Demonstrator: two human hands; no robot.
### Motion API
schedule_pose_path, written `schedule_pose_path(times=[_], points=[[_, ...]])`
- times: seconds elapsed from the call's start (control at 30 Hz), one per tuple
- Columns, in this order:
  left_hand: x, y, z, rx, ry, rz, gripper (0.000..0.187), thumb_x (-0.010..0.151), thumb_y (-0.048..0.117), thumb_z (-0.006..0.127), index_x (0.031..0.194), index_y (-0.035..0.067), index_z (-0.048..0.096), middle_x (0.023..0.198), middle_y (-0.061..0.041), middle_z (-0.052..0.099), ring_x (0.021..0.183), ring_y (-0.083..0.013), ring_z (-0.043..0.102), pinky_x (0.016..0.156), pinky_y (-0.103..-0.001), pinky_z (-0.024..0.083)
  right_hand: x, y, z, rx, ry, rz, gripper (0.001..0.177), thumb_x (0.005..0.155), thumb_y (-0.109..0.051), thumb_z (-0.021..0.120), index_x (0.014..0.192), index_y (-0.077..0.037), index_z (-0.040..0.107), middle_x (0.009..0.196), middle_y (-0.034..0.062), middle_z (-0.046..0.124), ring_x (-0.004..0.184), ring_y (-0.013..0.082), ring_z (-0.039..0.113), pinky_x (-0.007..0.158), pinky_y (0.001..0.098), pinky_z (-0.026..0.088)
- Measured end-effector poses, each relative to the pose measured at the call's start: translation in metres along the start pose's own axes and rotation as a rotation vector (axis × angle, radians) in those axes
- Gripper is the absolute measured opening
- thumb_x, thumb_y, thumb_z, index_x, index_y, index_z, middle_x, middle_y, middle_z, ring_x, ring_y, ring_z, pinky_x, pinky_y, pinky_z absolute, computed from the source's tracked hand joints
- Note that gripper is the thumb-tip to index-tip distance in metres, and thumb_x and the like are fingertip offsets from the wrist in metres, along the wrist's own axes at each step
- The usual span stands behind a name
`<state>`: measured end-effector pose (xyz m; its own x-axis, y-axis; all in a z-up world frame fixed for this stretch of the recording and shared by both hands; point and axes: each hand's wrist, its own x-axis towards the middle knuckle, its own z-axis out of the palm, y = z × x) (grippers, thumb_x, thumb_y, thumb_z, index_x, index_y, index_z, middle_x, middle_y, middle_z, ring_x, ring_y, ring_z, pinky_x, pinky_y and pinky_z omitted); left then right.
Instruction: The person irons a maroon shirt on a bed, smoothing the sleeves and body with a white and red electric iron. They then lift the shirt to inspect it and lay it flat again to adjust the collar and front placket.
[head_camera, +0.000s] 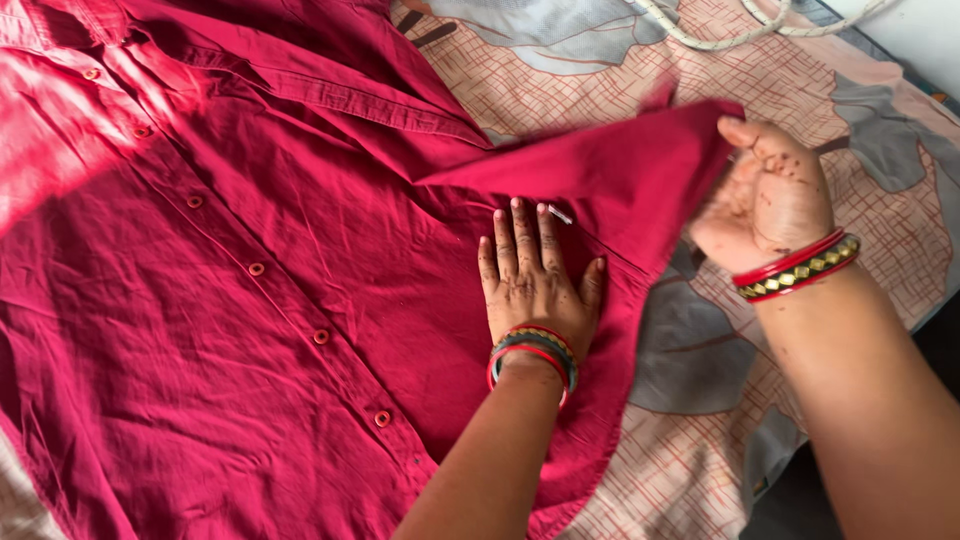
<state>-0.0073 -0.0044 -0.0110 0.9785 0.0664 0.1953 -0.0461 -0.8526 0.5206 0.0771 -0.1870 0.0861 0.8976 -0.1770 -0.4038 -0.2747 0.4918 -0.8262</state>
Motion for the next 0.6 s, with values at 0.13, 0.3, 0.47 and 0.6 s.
schedule_pose_path(times=[0.13,0.3,0.47,0.6], points=[[-0.011,0.006,-0.001,0.084,-0.070,0.026,0.067,0.094,0.047,0.045,0.146,0.005,0.050,0.153,-0.019,0.046,0.146,-0.0325,0.034,0.121,-0.050,0.019,-0.069,0.014,0.047,0.014,-0.767,0.021,0.029,0.092,-0.022,0.061,0.115,-0.004,0.066,0.128,0.0092,0.068,0.127,0.0224,0.064,0.120,0.0425,0.044],[-0.049,0.024,0.005,0.156,-0.220,0.134,0.062,0.092,0.044,0.049,0.140,0.003,0.054,0.145,-0.022,0.051,0.138,-0.0358,0.042,0.114,-0.051,0.027,-0.158,0.075,0.079,-0.837,-1.627,-0.396,0.006,0.088,-0.001,0.067,0.093,0.001,0.065,0.126,0.0182,0.069,0.126,0.0260,0.062,0.103,0.0379,0.052],[-0.098,0.025,0.029,0.162,-0.189,0.315,0.058,0.091,0.040,0.054,0.133,0.001,0.059,0.137,-0.025,0.056,0.131,-0.0390,0.049,0.108,-0.052,0.036,-0.142,0.079,0.043,-0.946,-1.113,-0.123,0.013,0.098,-0.016,0.065,0.099,-0.007,0.073,0.102,0.0103,0.073,0.091,0.0175,0.074,0.084,0.0323,0.061],[-0.130,0.022,0.029,0.097,-0.123,0.472,0.054,0.089,0.038,0.058,0.128,0.000,0.062,0.131,-0.027,0.060,0.124,-0.0415,0.056,0.103,-0.052,0.042,-0.124,0.081,0.012,-1.234,-0.727,-0.767,0.033,0.090,-0.020,0.069,0.120,-0.006,0.067,0.126,0.0114,0.068,0.117,0.0255,0.064,0.101,0.0401,0.052]])
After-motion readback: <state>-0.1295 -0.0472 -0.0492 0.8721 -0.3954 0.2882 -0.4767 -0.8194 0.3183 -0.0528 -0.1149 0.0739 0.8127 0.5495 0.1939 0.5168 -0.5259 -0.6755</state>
